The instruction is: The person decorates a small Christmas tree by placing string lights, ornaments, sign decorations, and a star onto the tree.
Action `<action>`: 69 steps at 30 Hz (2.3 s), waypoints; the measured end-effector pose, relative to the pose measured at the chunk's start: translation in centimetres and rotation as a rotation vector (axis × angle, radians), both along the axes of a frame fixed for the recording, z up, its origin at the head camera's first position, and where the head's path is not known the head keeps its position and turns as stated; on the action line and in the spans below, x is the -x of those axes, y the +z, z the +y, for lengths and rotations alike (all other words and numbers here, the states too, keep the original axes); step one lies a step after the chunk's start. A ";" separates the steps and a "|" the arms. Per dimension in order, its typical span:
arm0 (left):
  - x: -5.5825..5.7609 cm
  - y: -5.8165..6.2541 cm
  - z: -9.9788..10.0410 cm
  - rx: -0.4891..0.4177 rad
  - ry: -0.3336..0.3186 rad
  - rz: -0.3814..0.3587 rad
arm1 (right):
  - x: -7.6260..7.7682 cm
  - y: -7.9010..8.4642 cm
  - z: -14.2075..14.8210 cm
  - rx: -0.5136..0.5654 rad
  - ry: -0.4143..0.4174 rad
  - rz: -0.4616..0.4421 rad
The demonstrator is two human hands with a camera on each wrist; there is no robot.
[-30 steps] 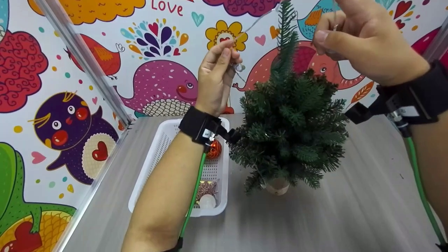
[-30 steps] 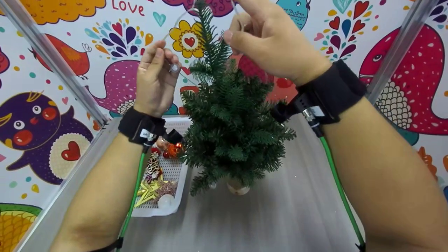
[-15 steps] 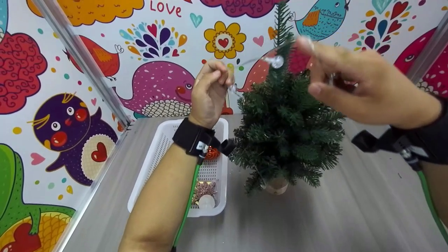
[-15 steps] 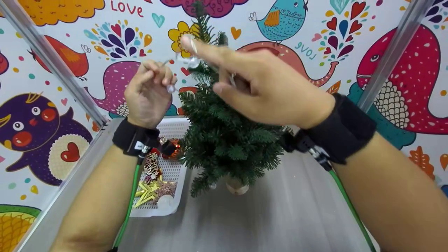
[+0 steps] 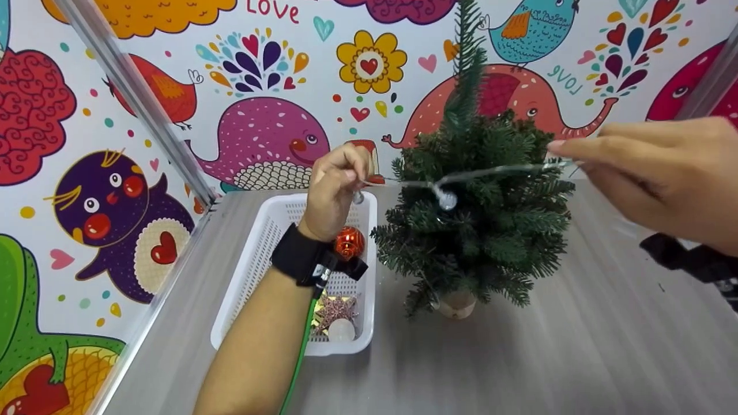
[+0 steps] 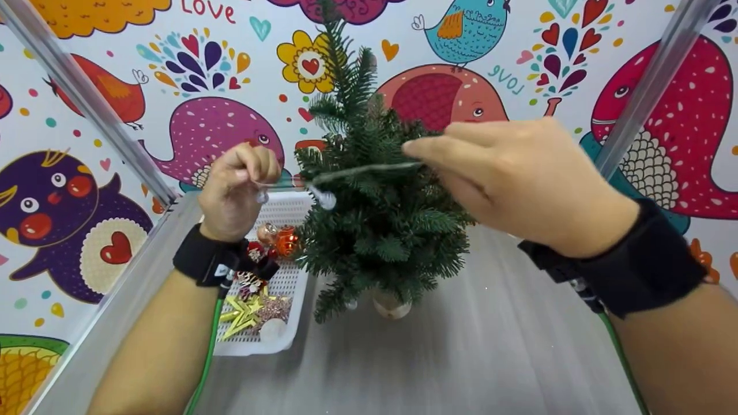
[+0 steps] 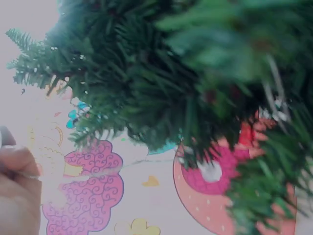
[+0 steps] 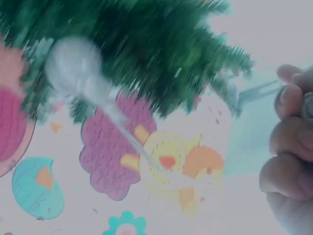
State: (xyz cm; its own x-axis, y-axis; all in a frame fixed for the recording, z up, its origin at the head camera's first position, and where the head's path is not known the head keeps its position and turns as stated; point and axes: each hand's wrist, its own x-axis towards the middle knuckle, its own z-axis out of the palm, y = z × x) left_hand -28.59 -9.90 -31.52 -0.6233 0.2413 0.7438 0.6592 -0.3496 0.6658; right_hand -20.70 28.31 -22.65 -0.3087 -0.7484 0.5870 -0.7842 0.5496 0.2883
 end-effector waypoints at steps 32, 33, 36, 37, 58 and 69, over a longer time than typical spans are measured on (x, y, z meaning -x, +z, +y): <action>-4.0 -3.0 -1.1 0.454 -0.012 0.184 | -2.5 -6.5 6.2 0.250 -0.005 -0.685; -4.0 -3.1 -1.1 0.468 -0.002 0.181 | -2.2 -6.4 6.3 0.245 -0.039 -0.687; -4.0 -3.3 -1.0 0.519 0.026 0.173 | -1.3 -6.6 7.0 0.244 -0.141 -0.702; -3.9 -3.4 -1.0 0.534 0.036 0.172 | -1.0 -6.8 7.3 0.260 -0.177 -0.719; -3.8 -4.0 -0.7 0.588 0.084 0.168 | 7.5 -6.4 8.5 0.470 -0.601 -0.637; -3.8 -3.9 0.0 0.611 0.149 0.270 | 9.2 -4.2 2.2 0.580 -0.518 -0.673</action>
State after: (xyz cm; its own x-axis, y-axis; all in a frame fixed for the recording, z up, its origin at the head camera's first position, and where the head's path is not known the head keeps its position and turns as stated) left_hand -24.82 -9.89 -35.46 -0.4941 0.5933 0.6355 0.8418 0.1439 0.5202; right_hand -29.93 30.51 -26.86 -0.9118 -0.0865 0.4013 -0.3122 0.7809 -0.5410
